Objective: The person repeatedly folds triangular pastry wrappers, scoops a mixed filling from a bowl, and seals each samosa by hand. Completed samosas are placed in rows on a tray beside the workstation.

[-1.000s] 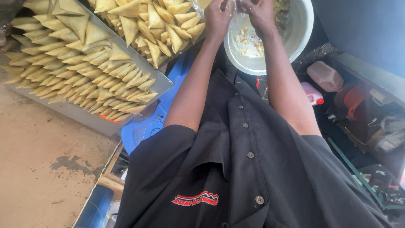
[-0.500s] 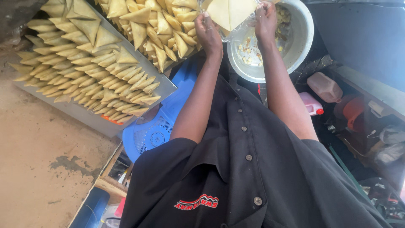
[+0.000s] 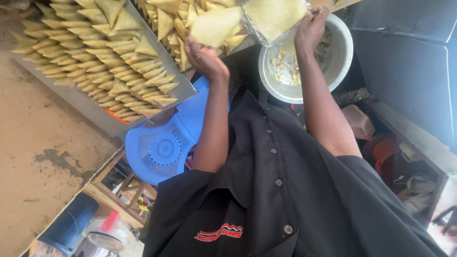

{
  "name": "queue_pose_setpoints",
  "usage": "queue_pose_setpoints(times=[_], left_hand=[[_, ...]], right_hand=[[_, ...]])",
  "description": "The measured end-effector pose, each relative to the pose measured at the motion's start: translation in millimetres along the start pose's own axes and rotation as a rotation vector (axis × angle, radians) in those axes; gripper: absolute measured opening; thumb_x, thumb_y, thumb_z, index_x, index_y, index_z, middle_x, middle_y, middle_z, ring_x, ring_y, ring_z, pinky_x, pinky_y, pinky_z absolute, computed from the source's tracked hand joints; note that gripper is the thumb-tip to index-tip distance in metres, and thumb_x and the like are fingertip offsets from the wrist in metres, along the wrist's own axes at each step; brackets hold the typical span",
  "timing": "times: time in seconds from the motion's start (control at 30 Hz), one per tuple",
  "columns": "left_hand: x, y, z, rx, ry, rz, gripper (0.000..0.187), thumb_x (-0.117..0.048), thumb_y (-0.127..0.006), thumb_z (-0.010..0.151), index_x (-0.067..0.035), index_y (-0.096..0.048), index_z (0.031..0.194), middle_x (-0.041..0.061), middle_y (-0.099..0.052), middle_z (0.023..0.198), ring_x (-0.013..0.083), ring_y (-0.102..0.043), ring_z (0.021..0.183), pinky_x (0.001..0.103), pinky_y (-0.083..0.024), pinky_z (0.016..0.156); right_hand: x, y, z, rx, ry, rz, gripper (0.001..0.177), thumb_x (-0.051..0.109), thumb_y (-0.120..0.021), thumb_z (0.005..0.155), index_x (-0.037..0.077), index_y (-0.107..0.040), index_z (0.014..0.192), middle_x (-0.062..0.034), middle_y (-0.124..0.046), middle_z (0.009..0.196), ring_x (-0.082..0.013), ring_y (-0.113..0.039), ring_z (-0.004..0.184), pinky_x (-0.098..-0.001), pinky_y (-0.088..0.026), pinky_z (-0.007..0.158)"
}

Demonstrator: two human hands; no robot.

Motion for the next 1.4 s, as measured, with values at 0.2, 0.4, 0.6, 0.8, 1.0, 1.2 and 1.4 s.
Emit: queue_pose_setpoints(times=[0.2, 0.4, 0.6, 0.8, 1.0, 1.2, 1.4], left_hand=[[-84.1, -14.9, -52.0, 0.296, -0.296, 0.246, 0.031, -0.028, -0.053, 0.11, -0.001, -0.052, 0.125, 0.012, -0.059, 0.112, 0.0214, -0.059, 0.102, 0.036, -0.052, 0.091], [-40.4, -71.4, -134.4, 0.759, -0.354, 0.582, 0.025, -0.028, -0.056, 0.111, -0.004, -0.062, 0.118, 0.006, -0.064, 0.109, 0.0165, -0.064, 0.104, 0.032, -0.052, 0.096], [81.6, -35.1, -117.8, 0.39, 0.193, -0.088, 0.026, -0.023, -0.058, 0.11, -0.002, -0.055, 0.126, 0.006, -0.058, 0.101, 0.0135, -0.055, 0.087, 0.029, -0.05, 0.074], [126.7, -18.3, -83.1, 0.228, -0.068, 0.202, 0.028, -0.027, -0.052, 0.111, -0.002, -0.054, 0.124, 0.009, -0.065, 0.107, 0.0195, -0.065, 0.096, 0.035, -0.057, 0.084], [110.6, -80.8, -62.7, 0.452, -0.572, 0.875, 0.024, -0.013, -0.056, 0.107, -0.002, -0.066, 0.126, 0.013, -0.069, 0.128, 0.0287, -0.066, 0.122, 0.039, -0.056, 0.105], [112.8, -106.4, -93.4, 0.743, -0.936, 1.137, 0.03, 0.005, -0.06, 0.098, -0.004, -0.069, 0.125, 0.012, -0.059, 0.149, 0.0263, -0.047, 0.147, 0.041, -0.045, 0.122], [136.4, -104.5, -100.7, 0.843, -0.965, 1.251, 0.032, 0.006, -0.059, 0.097, -0.007, -0.07, 0.125, 0.01, -0.056, 0.151, 0.0255, -0.045, 0.147, 0.047, -0.037, 0.126]], right_hand=[[78.4, 36.5, -13.4, 0.217, 0.223, 0.071, 0.053, -0.003, -0.054, 0.098, 0.009, -0.052, 0.15, -0.0138, -0.06, 0.135, -0.0244, -0.064, 0.12, -0.0408, -0.054, 0.104], [183.3, 56.3, -90.2, 0.917, 0.774, -0.116, 0.06, 0.025, -0.086, 0.086, 0.0, -0.06, 0.134, -0.0219, -0.06, 0.133, -0.034, -0.057, 0.12, -0.0451, -0.049, 0.098], [117.0, 48.9, -63.2, 1.113, -0.093, 0.204, 0.025, 0.014, -0.076, 0.096, 0.003, -0.067, 0.116, -0.0116, -0.075, 0.104, -0.0175, -0.072, 0.093, -0.0346, -0.06, 0.08], [68.0, 13.1, -14.3, 0.857, 0.05, 0.015, 0.026, 0.005, -0.071, 0.097, 0.002, -0.068, 0.122, -0.0133, -0.075, 0.106, -0.017, -0.075, 0.082, -0.0309, -0.064, 0.066], [105.9, -10.4, 5.6, 0.53, 0.631, -0.205, 0.027, -0.002, -0.068, 0.102, 0.003, -0.07, 0.128, -0.0151, -0.07, 0.114, -0.0254, -0.069, 0.092, -0.0398, -0.058, 0.077], [124.8, -13.0, -34.6, 0.577, 0.964, -0.411, 0.042, -0.004, -0.061, 0.106, 0.012, -0.066, 0.145, -0.0205, -0.06, 0.124, -0.0311, -0.059, 0.108, -0.0416, -0.053, 0.089], [120.7, -42.2, -47.8, 0.73, 1.146, -0.645, 0.058, 0.002, -0.062, 0.098, 0.013, -0.061, 0.155, -0.0155, -0.06, 0.112, -0.0294, -0.055, 0.102, -0.042, -0.048, 0.086]])
Point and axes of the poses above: each hand's wrist, its own z-axis towards the middle knuckle, its own y-axis out of the back of the hand, x = y × z, the point moved 10 cm from there along z, towards the middle knuckle
